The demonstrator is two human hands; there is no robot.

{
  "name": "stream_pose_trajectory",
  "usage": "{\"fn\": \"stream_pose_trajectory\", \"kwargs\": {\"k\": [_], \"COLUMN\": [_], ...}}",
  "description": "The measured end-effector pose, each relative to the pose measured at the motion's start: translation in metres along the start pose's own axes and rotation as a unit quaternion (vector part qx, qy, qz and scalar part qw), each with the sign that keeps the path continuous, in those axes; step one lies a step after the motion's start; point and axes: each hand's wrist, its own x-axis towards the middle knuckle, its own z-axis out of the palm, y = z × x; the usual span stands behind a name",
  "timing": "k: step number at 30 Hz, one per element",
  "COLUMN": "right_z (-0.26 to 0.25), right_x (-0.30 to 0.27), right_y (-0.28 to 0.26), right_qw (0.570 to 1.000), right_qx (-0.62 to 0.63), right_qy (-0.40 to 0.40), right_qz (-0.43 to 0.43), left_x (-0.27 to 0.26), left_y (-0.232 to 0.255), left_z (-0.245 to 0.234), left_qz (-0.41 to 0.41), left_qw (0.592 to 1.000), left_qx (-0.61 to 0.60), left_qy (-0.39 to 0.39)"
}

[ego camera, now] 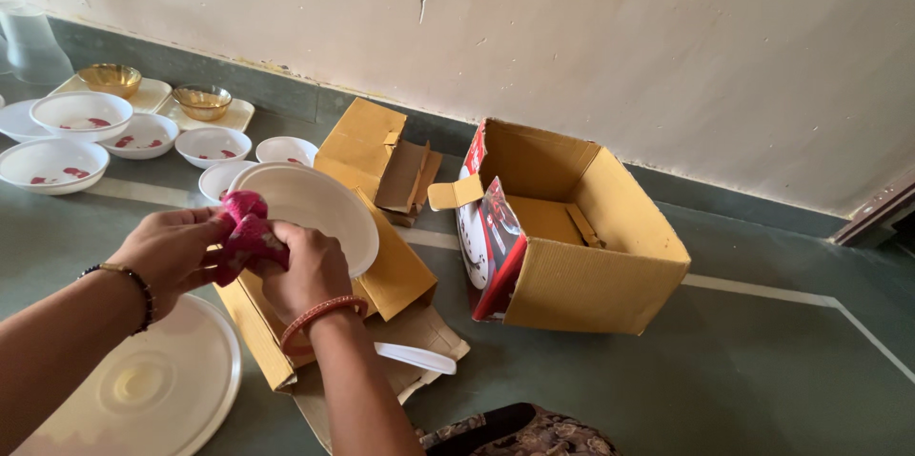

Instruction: The person wipes down several white bowls and a serving dish using a pink cloth by hand while sitting on the floor.

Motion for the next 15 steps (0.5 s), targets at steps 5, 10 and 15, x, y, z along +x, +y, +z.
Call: {"fn": "stream_pose_trajectory", "kwargs": {"k": [5,10,15], "right_z": [-0.006,-0.011,-0.017], "right_x": [0.005,0.004,0.007], "right_y": [-0.005,-0.007,-0.014], "right_qw": [0.997,0.996,0.988], "right_qx": [0.025,0.047,0.076], "right_qy": [0.0,0.013,0.012], "right_qz": [0.07,0.071,0.136], "left_x": [0.0,0.001,0.003], "left_y": [0.0,0.005,0.005], "left_z": [0.0,0.0,0.004], "left_qz": [-0.002,0.004,0.001], "left_qw": [0.997,0.997,0.996], "left_qx": [-0.075,-0.056,-0.076], "left_qy": [-0.02,-0.052,-0.047]}}
